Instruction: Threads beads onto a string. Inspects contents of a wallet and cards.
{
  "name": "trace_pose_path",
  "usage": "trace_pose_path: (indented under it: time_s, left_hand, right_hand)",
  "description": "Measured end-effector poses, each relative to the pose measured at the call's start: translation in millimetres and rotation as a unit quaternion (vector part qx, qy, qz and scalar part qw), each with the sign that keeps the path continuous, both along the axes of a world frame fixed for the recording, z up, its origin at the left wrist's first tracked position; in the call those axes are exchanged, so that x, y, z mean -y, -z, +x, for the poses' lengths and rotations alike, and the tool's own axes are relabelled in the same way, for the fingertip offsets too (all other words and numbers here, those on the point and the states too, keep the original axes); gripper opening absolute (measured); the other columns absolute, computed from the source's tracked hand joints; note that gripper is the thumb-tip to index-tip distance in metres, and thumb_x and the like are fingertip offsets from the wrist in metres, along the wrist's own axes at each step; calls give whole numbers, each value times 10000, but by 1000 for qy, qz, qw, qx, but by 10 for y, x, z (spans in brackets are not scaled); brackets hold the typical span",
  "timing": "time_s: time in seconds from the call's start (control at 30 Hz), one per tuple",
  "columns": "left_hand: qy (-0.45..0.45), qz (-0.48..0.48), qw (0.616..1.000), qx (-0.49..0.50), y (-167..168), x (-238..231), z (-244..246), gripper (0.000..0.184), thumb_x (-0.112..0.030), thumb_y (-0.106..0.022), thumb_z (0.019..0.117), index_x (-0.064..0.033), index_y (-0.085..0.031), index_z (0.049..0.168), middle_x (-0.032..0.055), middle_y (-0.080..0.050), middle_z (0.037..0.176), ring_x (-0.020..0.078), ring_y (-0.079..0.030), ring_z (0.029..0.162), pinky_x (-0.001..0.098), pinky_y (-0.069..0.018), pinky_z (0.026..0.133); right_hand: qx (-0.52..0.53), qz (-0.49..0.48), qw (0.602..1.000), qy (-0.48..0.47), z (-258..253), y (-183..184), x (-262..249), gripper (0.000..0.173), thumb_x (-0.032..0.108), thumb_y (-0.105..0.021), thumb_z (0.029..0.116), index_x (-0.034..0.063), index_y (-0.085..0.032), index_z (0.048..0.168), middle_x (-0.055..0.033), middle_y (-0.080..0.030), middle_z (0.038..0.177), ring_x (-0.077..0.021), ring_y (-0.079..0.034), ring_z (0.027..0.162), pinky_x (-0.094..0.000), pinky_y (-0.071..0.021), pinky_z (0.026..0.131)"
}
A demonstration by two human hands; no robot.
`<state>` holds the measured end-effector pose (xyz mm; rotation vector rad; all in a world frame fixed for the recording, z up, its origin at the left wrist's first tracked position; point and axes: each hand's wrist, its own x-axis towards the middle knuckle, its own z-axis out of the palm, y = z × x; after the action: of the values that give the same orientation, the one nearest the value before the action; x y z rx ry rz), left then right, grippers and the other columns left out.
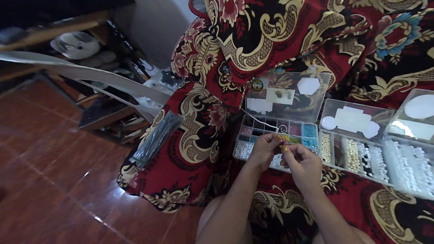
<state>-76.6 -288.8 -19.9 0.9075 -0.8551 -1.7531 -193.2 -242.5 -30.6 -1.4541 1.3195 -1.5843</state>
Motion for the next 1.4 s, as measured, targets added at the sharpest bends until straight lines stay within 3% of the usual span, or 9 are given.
trace_pose_path:
  time_s: [0.97,1.4]
  left_hand:
    - [18,-28,999,21,4,10,51,269,27,-466,1019,-69,-656,855,-21,-720,820,58,-686,743,243,-584,731]
    - [44,-43,997,38,-8,65,136,239,34,-492,996,-54,-672,865,-4,-726,875,70,-694,800,250,-588,779]
  right_hand:
    - [9,25,1000,-7,-22,-22,-9,119,114,-631,900,47,-715,850,75,-662,653,33,-612,519,-145,-542,494]
    - [9,44,998,-42,-57,-58,6,142,88,-657,929,-9,-741,989,33,-720,724,0,-672,584,-167,-591,562]
